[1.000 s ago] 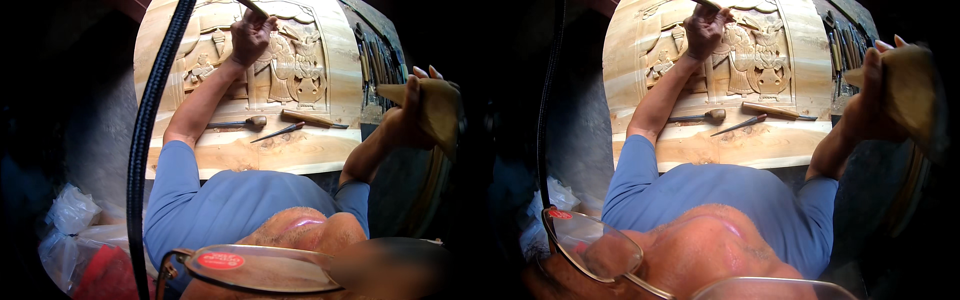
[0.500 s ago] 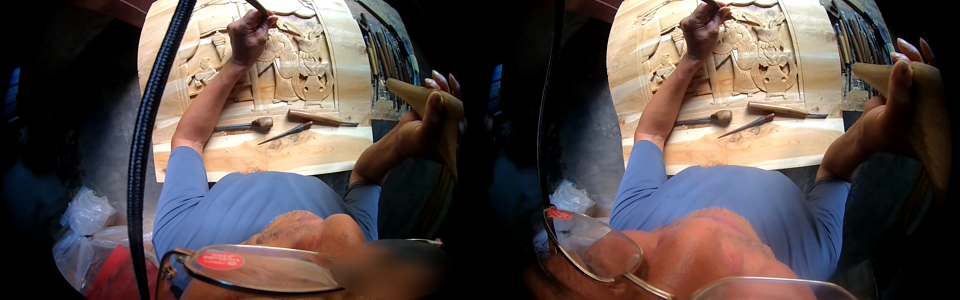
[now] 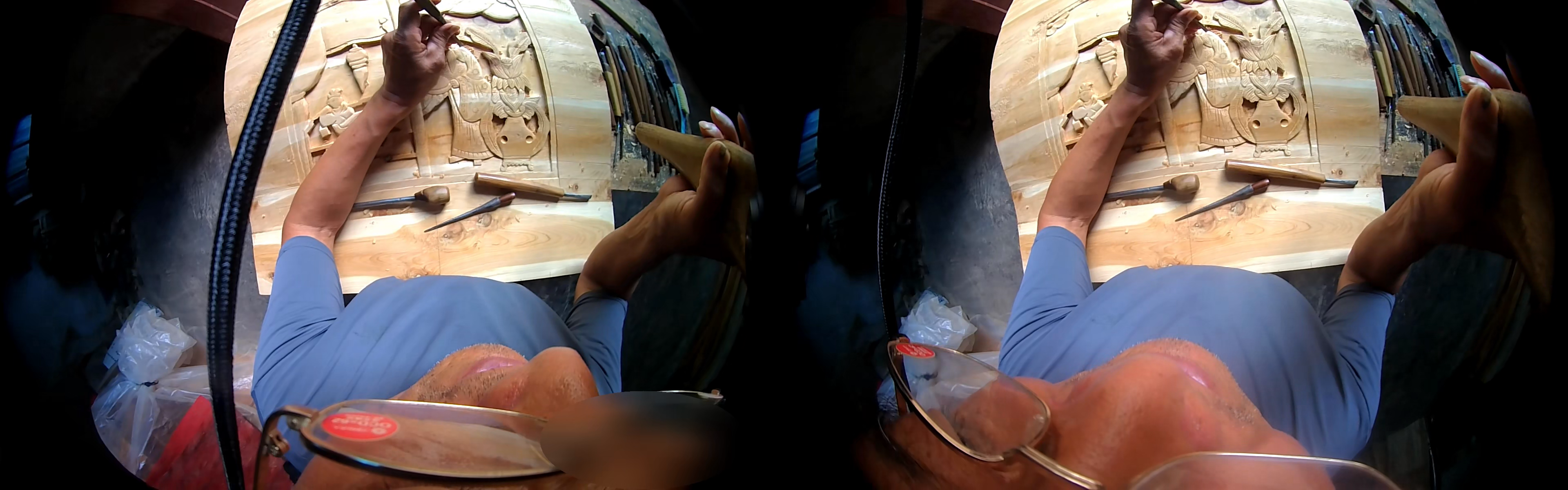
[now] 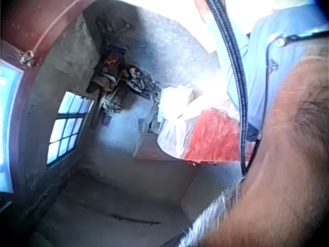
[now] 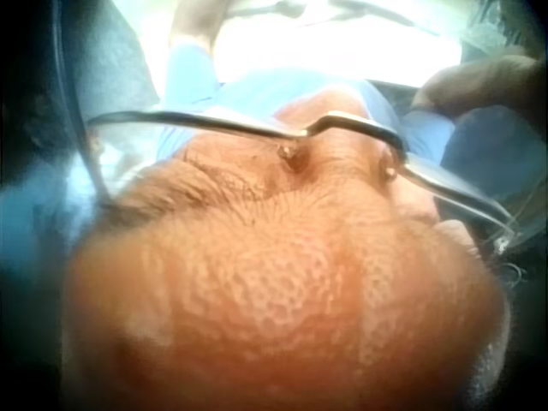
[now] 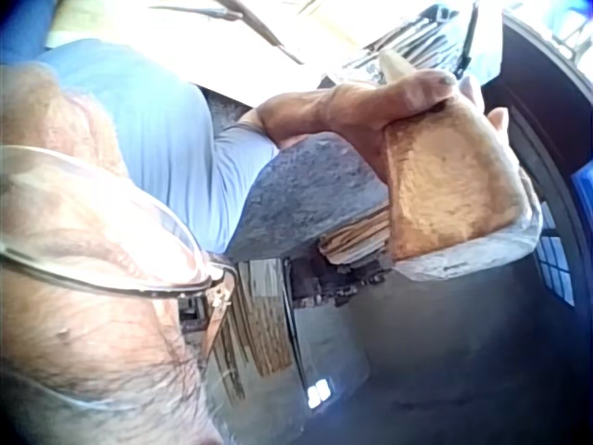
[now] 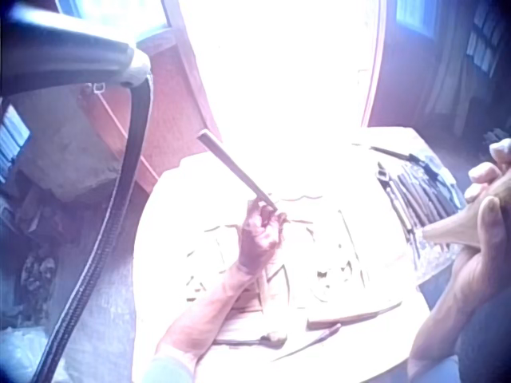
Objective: The person carves a decorative pattern into a wooden board using a mallet and various chisels, striking the tools to remove shavings and refining the relief details by hand.
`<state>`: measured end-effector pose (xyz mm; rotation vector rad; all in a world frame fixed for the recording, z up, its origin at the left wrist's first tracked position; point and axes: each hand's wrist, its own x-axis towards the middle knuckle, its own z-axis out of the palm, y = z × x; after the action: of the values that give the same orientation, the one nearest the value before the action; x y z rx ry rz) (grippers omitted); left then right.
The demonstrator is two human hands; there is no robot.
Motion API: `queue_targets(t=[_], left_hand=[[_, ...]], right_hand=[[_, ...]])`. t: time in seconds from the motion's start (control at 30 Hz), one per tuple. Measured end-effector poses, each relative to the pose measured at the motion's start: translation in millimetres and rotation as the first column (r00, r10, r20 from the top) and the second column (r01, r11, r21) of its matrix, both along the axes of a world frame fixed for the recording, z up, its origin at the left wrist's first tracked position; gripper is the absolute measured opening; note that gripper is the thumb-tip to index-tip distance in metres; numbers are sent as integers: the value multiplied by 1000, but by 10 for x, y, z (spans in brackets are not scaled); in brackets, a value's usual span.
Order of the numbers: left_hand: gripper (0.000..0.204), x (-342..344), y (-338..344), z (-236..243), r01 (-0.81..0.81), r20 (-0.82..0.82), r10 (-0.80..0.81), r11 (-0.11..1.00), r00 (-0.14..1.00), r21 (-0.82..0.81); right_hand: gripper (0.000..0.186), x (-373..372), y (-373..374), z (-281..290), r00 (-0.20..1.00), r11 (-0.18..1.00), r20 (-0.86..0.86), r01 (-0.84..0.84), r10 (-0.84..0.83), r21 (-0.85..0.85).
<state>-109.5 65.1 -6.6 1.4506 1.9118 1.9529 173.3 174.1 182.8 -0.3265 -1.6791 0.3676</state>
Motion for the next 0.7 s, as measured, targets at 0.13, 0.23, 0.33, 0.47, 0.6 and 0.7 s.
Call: queue_targets(t=[0.13,0.23,0.33,0.47,0.6,0.7], left_hand=[[30,53,-10,119,-17,36,18,999,999,-30],[29,40,-46,132,-30,74,40,990,996,-137],[28,75,-32,117,-41,80,46,998,996,-57],[29,53,-28,61,-21,28,23,997,999,-70],[33,61,-15,44,-39,-25,38,997,999,-66],[40,-23,-33,-75,-46,-133,46,999,990,1]], right_hand=[[31,13,66,-1,999,999,11,-42,41,20],[33,-60,9,31,999,998,20,-40,39,51],[37,-150,-16,49,997,994,-4,-82,83,74],[44,-213,94,-35,988,986,86,-133,125,99],[53,-407,195,-258,981,979,139,-156,137,135],[51,-608,130,-246,959,981,265,47,-96,188]])
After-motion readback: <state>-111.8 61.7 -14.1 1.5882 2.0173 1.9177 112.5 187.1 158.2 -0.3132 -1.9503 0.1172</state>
